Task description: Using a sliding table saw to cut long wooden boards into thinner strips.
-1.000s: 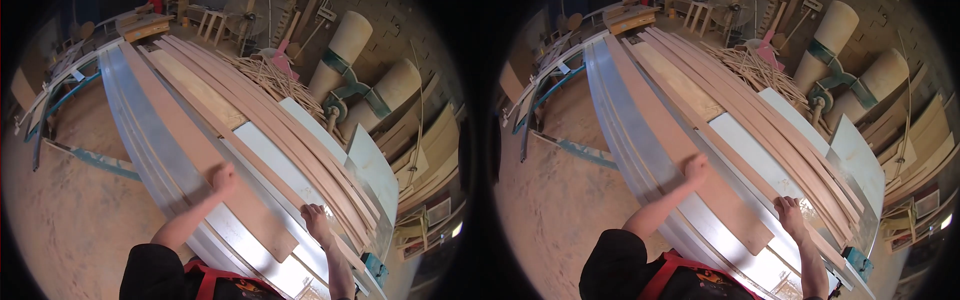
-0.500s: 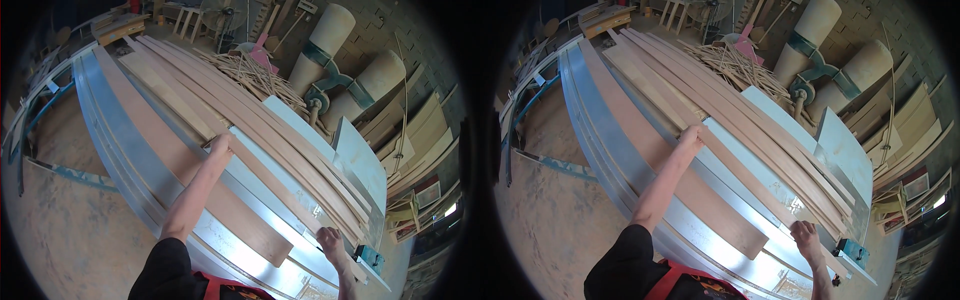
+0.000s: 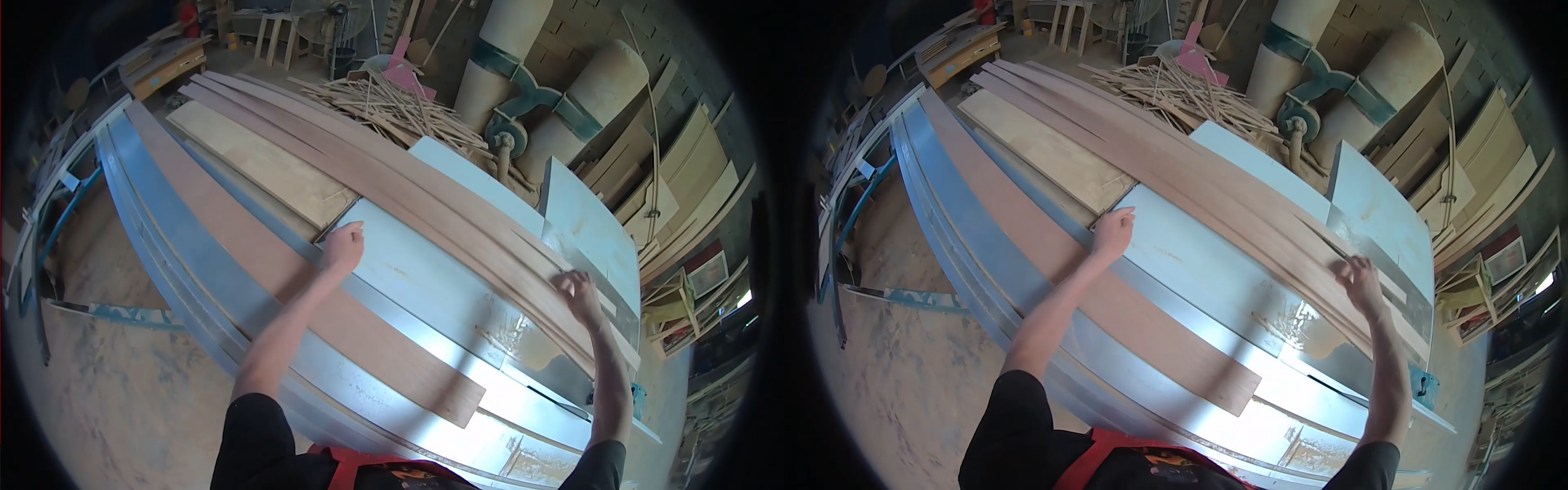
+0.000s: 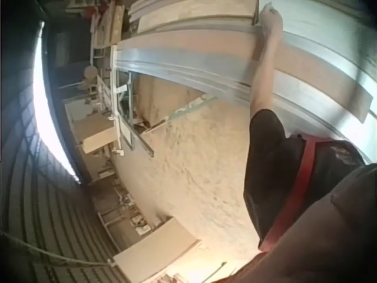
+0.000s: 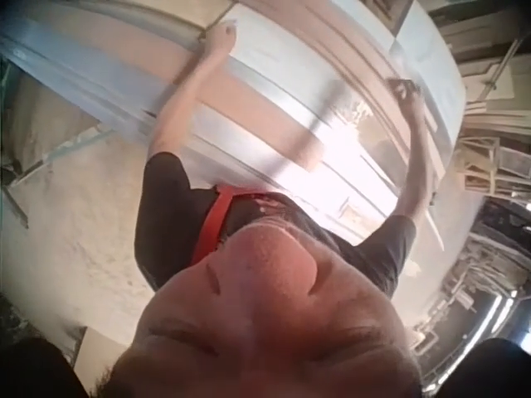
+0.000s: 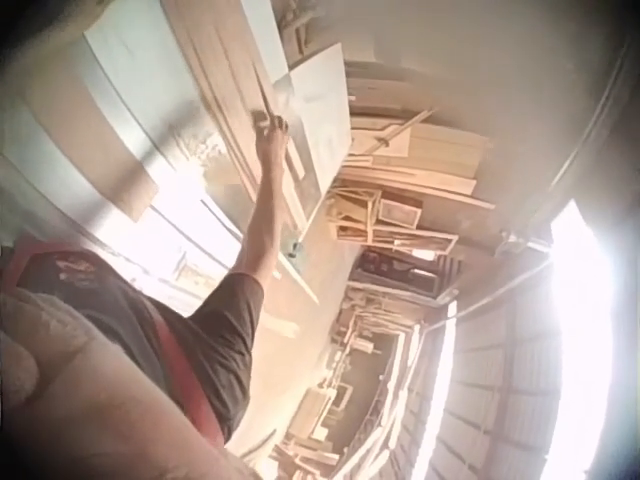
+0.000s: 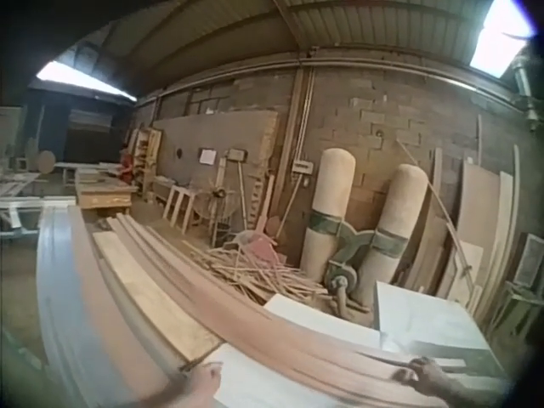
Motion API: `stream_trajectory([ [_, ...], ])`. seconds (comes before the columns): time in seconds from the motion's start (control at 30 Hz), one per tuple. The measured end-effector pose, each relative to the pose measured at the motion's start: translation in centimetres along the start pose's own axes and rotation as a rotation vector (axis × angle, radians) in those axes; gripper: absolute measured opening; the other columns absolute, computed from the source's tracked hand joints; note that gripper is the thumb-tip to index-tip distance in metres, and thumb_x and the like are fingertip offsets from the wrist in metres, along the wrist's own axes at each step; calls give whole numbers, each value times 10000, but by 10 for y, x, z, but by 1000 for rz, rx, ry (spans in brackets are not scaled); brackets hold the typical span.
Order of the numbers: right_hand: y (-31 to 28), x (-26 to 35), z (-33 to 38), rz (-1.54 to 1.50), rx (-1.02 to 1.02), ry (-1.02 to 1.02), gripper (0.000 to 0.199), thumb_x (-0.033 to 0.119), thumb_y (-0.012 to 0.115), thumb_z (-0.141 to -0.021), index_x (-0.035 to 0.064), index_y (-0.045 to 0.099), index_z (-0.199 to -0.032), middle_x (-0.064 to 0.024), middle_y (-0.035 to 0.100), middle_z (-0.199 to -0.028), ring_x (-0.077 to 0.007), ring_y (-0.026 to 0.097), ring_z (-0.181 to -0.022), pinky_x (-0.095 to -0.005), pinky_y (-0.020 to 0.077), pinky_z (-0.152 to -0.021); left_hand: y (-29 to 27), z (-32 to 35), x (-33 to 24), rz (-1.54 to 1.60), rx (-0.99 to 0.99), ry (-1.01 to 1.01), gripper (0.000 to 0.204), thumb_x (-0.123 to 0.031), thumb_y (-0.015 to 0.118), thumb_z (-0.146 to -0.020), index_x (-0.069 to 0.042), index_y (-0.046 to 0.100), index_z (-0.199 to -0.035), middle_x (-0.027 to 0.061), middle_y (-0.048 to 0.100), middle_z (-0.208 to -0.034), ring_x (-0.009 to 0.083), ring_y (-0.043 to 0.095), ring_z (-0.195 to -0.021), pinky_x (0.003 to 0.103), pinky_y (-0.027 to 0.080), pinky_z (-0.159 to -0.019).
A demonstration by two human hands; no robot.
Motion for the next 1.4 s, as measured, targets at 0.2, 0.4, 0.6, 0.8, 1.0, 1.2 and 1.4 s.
stream_trajectory([
  [0.2,76,120,8,-353,-28,103,550,203,783,-891,17,573,-1365,-261,599,-1349,-435,572,-1265,-493,453,-1091,-37,87,57,-473,-116,536,250,-65,662,-846,-89,721,-1088,115,736,-1076,325,680,-1050,445,554,-905],
  [0.4,174,245,146,-372,63,-363,516,286,629,-1002,48,521,-1447,-161,511,-1502,-334,445,-1436,-490,373,-1176,8,83,48,-401,-20,393,259,-69,676,-796,-111,720,-1048,101,724,-1069,319,672,-1018,437,551,-890],
  [0.6,219,181,224,-370,-99,-242,520,301,592,-1007,56,508,-1459,-139,478,-1536,-323,410,-1465,-495,325,-1209,42,129,45,-490,12,376,202,-19,567,-854,-79,690,-1002,120,697,-1024,338,674,-955,462,548,-829],
  [0.8,206,114,350,-336,-87,-158,502,313,554,-1029,57,511,-1458,-125,479,-1546,-303,402,-1474,-489,303,-1223,116,241,-39,-548,149,450,207,-35,554,-902,-56,675,-1068,125,673,-1131,346,659,-1045,458,541,-874],
  [1.0,167,53,458,-273,-155,228,546,317,654,-978,56,533,-1443,-135,512,-1516,-320,442,-1445,-492,349,-1191,172,332,-108,-582,282,427,272,-53,544,-936,-52,680,-1171,150,631,-1253,364,638,-1128,453,533,-925],
  [1.2,148,-2,635,-152,-457,980,569,310,717,-936,-16,555,-1373,-266,507,-1452,-401,480,-1375,-482,405,-1132,199,368,-139,-425,344,592,372,-46,536,-924,-1,652,-1274,221,611,-1272,418,594,-1188,495,489,-1000],
  [1.4,243,-26,744,-798,-653,1944,724,556,639,-953,-88,603,-1283,-330,662,-1223,-424,644,-1180,-460,485,-1010,220,387,-140,-351,496,851,488,-32,542,-839,-4,620,-1320,268,547,-1394,452,518,-1308,584,380,-1128],
])
Point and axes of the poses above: each hand's wrist, its own z-axis away from the middle knuckle, its own y-axis out of the palm, x = y × z, the point moved 7 cm from there along -z, towards the middle knuckle
